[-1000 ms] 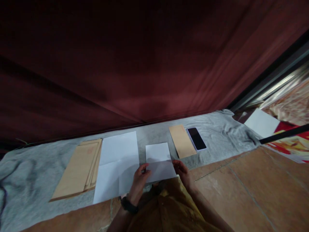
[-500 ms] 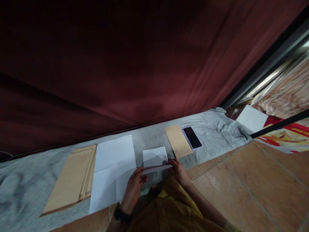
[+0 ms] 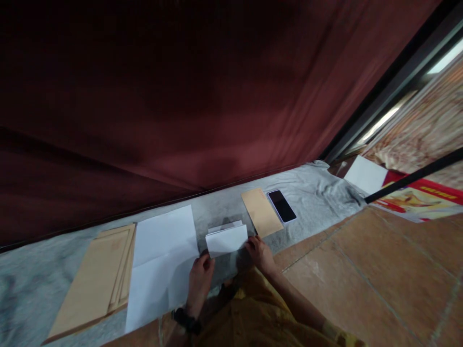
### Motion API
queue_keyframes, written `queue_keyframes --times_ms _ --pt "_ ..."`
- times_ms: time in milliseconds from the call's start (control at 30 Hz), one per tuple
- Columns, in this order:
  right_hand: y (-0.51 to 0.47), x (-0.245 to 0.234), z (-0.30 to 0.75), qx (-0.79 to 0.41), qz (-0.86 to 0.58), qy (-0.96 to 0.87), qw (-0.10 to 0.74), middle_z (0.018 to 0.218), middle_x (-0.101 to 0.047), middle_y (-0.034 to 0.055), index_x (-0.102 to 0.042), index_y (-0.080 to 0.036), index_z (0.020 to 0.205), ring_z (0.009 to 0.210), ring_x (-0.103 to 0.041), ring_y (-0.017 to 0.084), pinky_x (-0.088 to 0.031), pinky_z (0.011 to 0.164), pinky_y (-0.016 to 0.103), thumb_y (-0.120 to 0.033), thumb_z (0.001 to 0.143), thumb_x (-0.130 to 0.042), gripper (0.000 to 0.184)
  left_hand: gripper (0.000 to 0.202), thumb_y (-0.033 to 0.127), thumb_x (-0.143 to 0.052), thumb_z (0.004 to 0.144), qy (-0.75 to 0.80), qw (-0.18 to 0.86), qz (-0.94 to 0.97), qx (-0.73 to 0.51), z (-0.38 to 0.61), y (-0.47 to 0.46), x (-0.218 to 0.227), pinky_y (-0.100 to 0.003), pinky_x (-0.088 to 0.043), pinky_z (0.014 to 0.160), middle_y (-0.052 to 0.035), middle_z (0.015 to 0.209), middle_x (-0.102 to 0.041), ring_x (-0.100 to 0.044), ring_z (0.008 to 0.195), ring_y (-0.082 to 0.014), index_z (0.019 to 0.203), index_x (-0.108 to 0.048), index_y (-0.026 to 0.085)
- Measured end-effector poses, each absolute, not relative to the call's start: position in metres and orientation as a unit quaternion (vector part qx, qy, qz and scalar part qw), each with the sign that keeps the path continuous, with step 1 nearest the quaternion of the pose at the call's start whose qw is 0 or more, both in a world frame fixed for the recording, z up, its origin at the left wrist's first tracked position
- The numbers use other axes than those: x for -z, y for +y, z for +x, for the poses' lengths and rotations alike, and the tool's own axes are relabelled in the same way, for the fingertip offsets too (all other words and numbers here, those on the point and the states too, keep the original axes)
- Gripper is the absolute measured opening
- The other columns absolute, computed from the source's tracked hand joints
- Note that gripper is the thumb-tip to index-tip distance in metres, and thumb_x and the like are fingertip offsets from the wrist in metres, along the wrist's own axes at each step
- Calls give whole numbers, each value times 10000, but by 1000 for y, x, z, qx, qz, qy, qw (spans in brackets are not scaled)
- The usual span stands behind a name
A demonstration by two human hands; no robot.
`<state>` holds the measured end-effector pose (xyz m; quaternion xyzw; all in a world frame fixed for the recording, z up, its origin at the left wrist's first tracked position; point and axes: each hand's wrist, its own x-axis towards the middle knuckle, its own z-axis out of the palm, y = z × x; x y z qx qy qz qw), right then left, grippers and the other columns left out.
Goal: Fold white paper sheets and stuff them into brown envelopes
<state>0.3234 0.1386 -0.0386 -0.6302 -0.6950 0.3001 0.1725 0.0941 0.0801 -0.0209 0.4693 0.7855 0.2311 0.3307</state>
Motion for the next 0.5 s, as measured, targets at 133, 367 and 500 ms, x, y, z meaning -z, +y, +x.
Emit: queue_keyframes --times_ms 133,367,500 --pt "137 38 320 -279 -640 -697 164 976 -699 62 -645 -192 982 866 -682 169 -439 718 231 -275 1003 -506 163 294 330 -483 903 802 306 485 -167 94 92 10 -323 -499 859 -119 1050 -768 -711 961 -242 1002 -719 185" --pt "140 34 312 -240 -665 -694 137 965 -705 65 -630 -191 974 810 -690 169 -413 662 234 -262 1005 -495 155 333 385 -457 943 818 289 489 -87 95 105 5 -326 -464 781 -139 1017 -774 -716 954 -275 972 -724 188" --pt "143 34 308 -215 -678 -695 104 986 -709 72 -629 -185 981 809 -696 173 -412 640 234 -258 1002 -492 157 368 417 -435 945 819 294 488 -65 93 109 1 -334 -454 756 -142 1027 -770 -713 970 -290 962 -725 190"
